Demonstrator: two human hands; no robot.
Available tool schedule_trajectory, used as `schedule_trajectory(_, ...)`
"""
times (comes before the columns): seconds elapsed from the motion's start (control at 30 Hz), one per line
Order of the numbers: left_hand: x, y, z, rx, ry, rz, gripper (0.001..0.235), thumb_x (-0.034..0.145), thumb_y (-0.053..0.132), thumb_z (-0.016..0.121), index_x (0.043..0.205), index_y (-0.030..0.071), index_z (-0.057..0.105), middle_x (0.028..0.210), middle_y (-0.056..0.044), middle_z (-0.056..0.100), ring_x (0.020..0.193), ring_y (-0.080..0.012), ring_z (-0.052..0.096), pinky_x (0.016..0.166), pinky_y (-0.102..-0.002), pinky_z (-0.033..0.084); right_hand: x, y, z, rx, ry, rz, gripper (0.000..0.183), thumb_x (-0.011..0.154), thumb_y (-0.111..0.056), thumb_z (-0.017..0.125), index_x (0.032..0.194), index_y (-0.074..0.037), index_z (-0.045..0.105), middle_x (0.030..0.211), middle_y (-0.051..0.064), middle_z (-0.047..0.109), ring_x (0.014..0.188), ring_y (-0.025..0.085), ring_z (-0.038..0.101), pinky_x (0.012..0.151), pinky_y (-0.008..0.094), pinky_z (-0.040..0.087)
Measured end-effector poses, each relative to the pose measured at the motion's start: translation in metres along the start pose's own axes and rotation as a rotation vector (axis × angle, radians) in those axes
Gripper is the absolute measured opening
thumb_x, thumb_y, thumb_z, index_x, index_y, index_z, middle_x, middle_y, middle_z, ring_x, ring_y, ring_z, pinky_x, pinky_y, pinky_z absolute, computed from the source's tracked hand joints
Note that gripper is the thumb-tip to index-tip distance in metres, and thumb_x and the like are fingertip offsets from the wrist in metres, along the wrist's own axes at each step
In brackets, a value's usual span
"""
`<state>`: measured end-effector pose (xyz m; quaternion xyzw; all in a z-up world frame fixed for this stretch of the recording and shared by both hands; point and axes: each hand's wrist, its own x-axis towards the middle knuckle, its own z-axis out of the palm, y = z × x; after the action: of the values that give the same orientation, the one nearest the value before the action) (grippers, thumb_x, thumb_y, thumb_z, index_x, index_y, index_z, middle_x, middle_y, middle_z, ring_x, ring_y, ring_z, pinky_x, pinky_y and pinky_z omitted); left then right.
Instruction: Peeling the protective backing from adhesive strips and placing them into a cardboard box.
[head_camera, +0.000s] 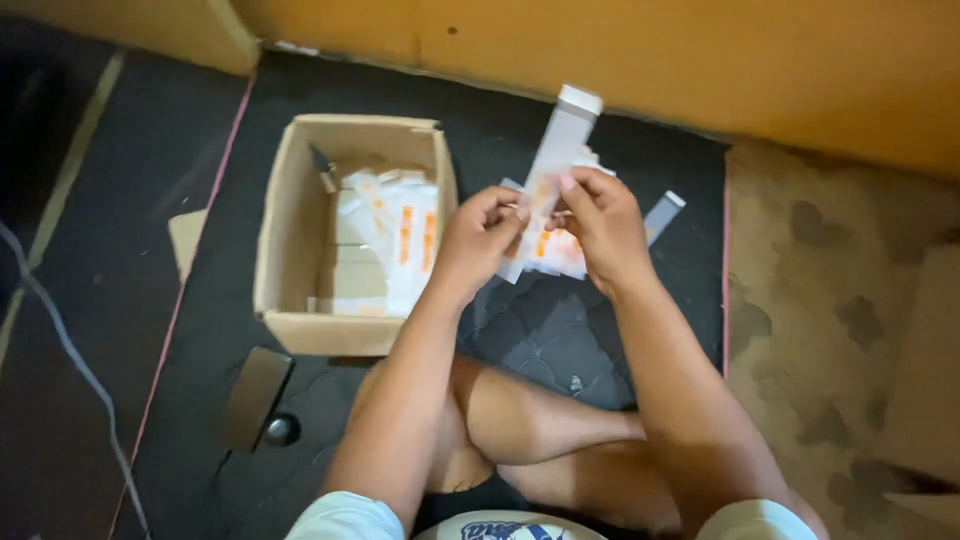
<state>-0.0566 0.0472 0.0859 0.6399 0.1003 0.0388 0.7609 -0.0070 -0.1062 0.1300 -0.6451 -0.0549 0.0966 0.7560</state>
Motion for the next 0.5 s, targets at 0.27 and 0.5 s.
schedule_trajectory(0.27, 0.008, -0.053, 0.06, -0.128, -0.255, -0.068, 0.028, 0.095, 0.014, 0.072, 0.119, -0.001, 0.071, 0.084, -0.013, 0.069, 0.062, -0.0163, 0.068, 0.057, -0.029, 0.061, -0.045, 0.047, -0.102, 0.253, 0.466, 0.036, 0.008, 0.1, -0.003, 0.066, 0.103, 0.004, 0.064, 0.08, 0.01, 0.063, 0.074, 0.022, 0.075, 0.074, 0.036, 0.07)
schedule_trajectory(0.5, 0.012, -0.054, 0.066, -0.174, -0.225, -0.102, 0.022, 0.097, 0.007, 0.07, 0.113, -0.006, 0.064, 0.087, -0.016, 0.069, 0.074, -0.0198, 0.073, 0.071, -0.035, 0.067, -0.054, 0.094, -0.134, 0.478, 0.56, 0.036, 0.012, 0.1, -0.006, 0.065, 0.109, 0.001, 0.061, 0.094, 0.015, 0.069, 0.089, 0.029, 0.076, 0.083, 0.04, 0.07)
